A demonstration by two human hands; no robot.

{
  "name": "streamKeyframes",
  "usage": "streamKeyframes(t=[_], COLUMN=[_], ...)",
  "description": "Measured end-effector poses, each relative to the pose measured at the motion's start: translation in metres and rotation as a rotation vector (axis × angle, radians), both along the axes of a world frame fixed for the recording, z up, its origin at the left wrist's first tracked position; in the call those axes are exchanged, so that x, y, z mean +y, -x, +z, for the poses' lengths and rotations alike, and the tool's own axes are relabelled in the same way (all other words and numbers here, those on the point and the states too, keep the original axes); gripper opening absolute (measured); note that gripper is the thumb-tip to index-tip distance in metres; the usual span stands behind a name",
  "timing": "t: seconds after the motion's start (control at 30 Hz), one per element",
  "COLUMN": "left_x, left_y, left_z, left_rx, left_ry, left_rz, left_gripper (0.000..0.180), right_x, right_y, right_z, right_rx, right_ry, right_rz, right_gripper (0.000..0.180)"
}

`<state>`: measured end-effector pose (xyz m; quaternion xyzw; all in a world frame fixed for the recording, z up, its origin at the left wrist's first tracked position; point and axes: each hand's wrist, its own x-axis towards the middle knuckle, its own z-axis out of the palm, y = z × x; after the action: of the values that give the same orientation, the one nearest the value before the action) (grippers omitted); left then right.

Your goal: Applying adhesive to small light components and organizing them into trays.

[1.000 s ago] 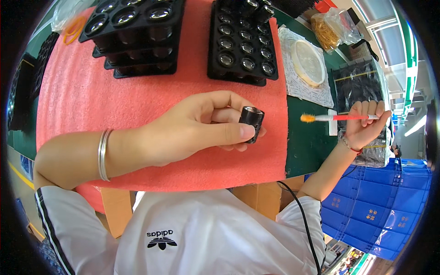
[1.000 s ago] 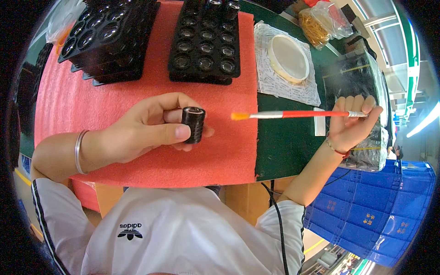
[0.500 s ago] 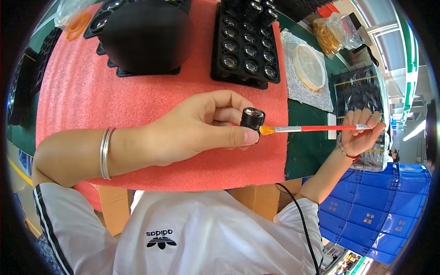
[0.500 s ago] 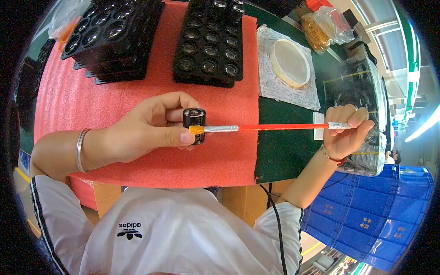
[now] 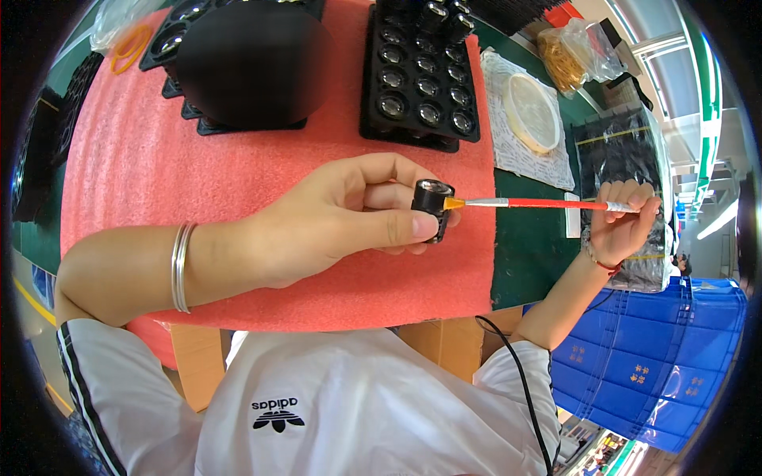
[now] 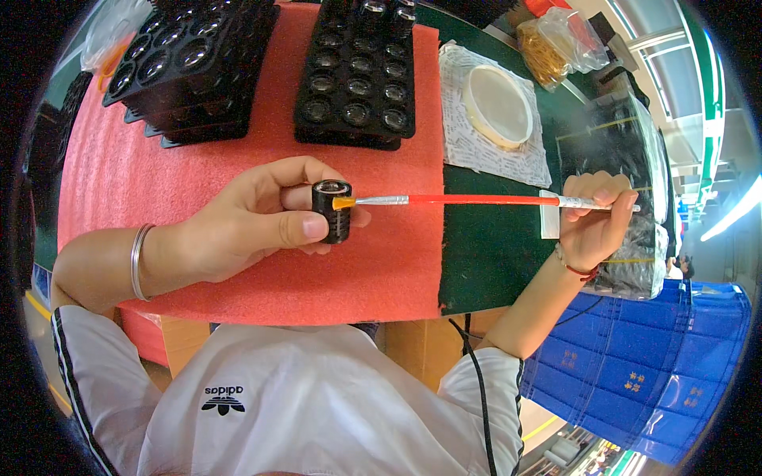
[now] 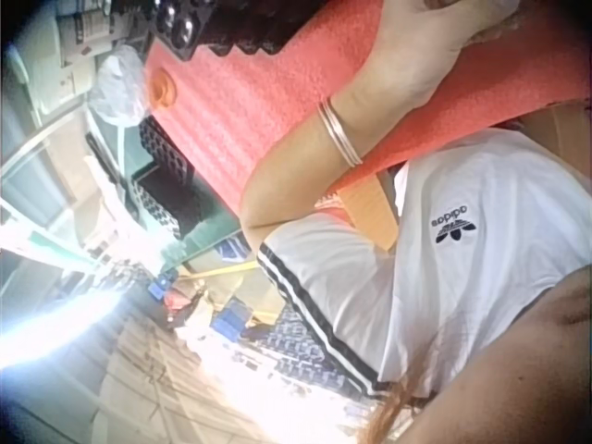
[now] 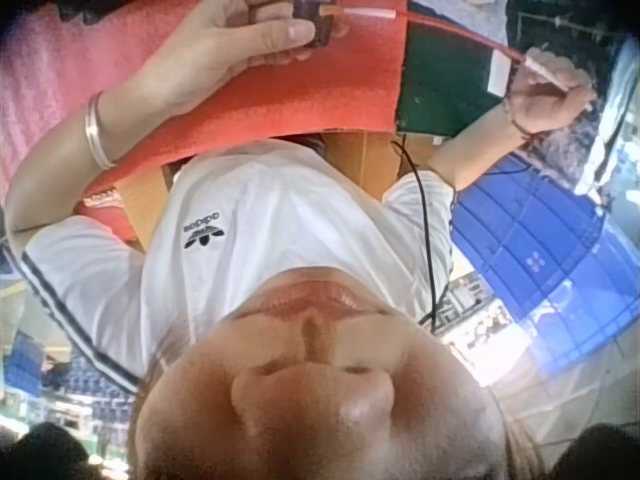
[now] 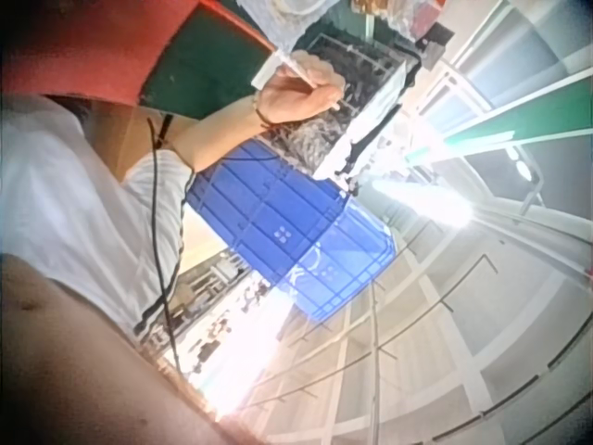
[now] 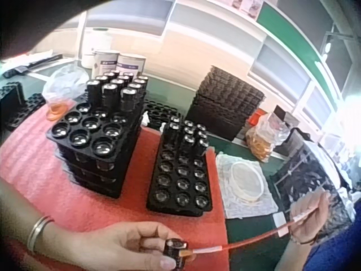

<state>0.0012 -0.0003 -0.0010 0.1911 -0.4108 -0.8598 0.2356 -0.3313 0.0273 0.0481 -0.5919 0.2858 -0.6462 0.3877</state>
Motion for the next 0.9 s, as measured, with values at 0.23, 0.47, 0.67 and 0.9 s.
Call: streamKeyframes(t=[0.23, 0.47, 0.67, 0.9], left_x=[0.001, 0.0, 0.005, 0.01], left_y=[-0.001, -0.002, -0.002, -0.008], left_z=[0.001, -0.001, 0.002, 0.016], left_rx=[0.039, 0.054, 0.076, -0.09], left_ry=[0.024, 0.031, 0.033, 0.543], left_rz=[-0.023, -0.063, -0.081, -0.099], left_gripper=[0.038, 0.038, 0.031, 0.027], right_x=[-0.001, -0.004, -0.006, -0.004], right_y=[0.002, 0.005, 0.004, 0.006], right_z=[0.002, 0.004, 0.006, 0.004], right_rx=[0.011, -0.106, -0.137, -0.204], right_ry=[0.037, 0.036, 0.013, 0.007], right_rz=[-0.076, -0.073, -0.105, -0.165], right_gripper=[0.035, 0.033, 0.033, 0.035])
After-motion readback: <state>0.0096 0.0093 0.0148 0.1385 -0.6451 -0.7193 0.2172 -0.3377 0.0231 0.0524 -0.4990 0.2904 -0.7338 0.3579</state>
